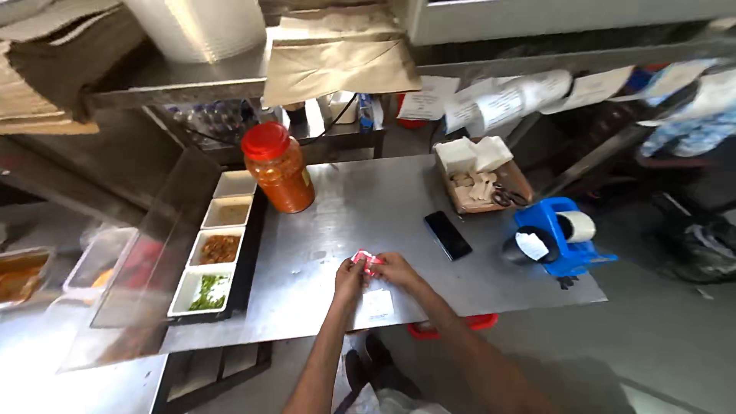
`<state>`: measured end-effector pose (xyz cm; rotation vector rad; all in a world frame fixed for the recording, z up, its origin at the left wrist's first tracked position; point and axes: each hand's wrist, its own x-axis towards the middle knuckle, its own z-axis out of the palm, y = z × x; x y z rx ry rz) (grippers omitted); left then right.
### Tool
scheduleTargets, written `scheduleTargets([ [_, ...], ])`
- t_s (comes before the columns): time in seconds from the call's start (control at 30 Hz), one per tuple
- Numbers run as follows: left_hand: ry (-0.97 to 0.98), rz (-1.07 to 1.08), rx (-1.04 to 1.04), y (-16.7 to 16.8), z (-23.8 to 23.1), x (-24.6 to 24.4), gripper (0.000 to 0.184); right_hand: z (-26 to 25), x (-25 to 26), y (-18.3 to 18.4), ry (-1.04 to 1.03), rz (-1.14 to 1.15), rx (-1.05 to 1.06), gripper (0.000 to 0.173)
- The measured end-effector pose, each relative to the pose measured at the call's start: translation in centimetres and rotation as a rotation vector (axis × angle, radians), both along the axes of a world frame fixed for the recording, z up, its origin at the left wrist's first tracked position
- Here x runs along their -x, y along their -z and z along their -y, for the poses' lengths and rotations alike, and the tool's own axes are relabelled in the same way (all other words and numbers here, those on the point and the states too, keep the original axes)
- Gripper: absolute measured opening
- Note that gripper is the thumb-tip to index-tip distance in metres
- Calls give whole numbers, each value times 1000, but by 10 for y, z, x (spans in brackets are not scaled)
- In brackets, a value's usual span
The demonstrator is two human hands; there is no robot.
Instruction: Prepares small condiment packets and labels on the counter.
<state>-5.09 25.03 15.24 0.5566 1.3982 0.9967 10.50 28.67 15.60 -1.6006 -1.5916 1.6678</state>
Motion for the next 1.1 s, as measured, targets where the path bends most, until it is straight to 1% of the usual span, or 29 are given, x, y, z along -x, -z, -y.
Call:
scheduleTargets([
  [0.03, 3, -55, -23, 7, -6, 6, 33, 1, 7, 8, -38, 17, 2, 34],
  [0.1, 78, -211, -75, 24, -17, 28, 31, 3, 13, 14, -119, 82, 38, 49],
  [0.13, 143, -306, -88, 33, -20, 41, 33, 4, 9, 10, -132, 119, 44, 55],
  [0.17, 233, -423, -99, 41, -21, 55, 36, 2, -2, 1, -114, 156, 14, 55],
  [0.23, 417, -683, -129, 56, -20, 77, 42, -15, -41, -20, 40, 227, -156, 39],
  [0.27, 459, -799, -162, 61, -16, 82, 43, -29, -67, -28, 154, 267, -272, 31],
  [0.3, 474, -901, -201, 63, -12, 81, 46, -47, -97, -37, 271, 306, -400, 28],
  [0.37, 426, -1079, -242, 59, -7, 74, 64, -99, -165, -54, 490, 425, -572, 26],
  [0.4, 363, -1139, -252, 58, -4, 70, 70, -128, -200, -60, 571, 490, -607, 28],
  [0.47, 191, -1183, -272, 54, 4, 64, 72, -191, -258, -62, 667, 552, -650, 30],
  [0.53, 36, -1172, -291, 44, 14, 53, 65, -250, -295, -54, 623, 563, -663, 38],
  [0.6, -69, -1181, -306, 23, 22, 32, 56, -294, -308, -49, 503, 555, -633, 46],
  [0.63, -105, -1188, -322, 12, 24, 19, 54, -310, -309, -44, 464, 552, -613, 44],
  [0.7, -158, -1163, -354, -9, 23, -7, 49, -327, -311, -40, 476, 537, -600, 32],
  [0.77, -184, -1109, -393, -33, 17, -33, 44, -317, -308, -57, 562, 459, -659, 31],
  [0.83, -197, -1026, -418, -52, 7, -63, 37, -278, -292, -81, 640, 369, -819, 31],
  [0.87, -193, -962, -392, -57, 6, -78, 33, -246, -275, -86, 591, 335, -923, 31],
  [0.9, -190, -891, -345, -58, 8, -89, 31, -205, -253, -82, 447, 305, -1018, 30],
  [0.93, -198, -852, -306, -54, 14, -95, 29, -158, -228, -72, 266, 284, -1085, 27],
  [0.97, -210, -858, -286, -45, 20, -100, 27, -110, -208, -54, 87, 286, -1114, 24],
  [1.0, -213, -900, -288, -37, 24, -104, 25, -68, -196, -28, -63, 289, -1124, 23],
  [1.07, -164, -1066, -316, -18, 34, -109, 25, -2, -188, 32, -303, 293, -1035, 23],
  [1.1, -76, -1155, -309, -6, 43, -113, 27, 20, -190, 55, -413, 316, -957, 23],
])
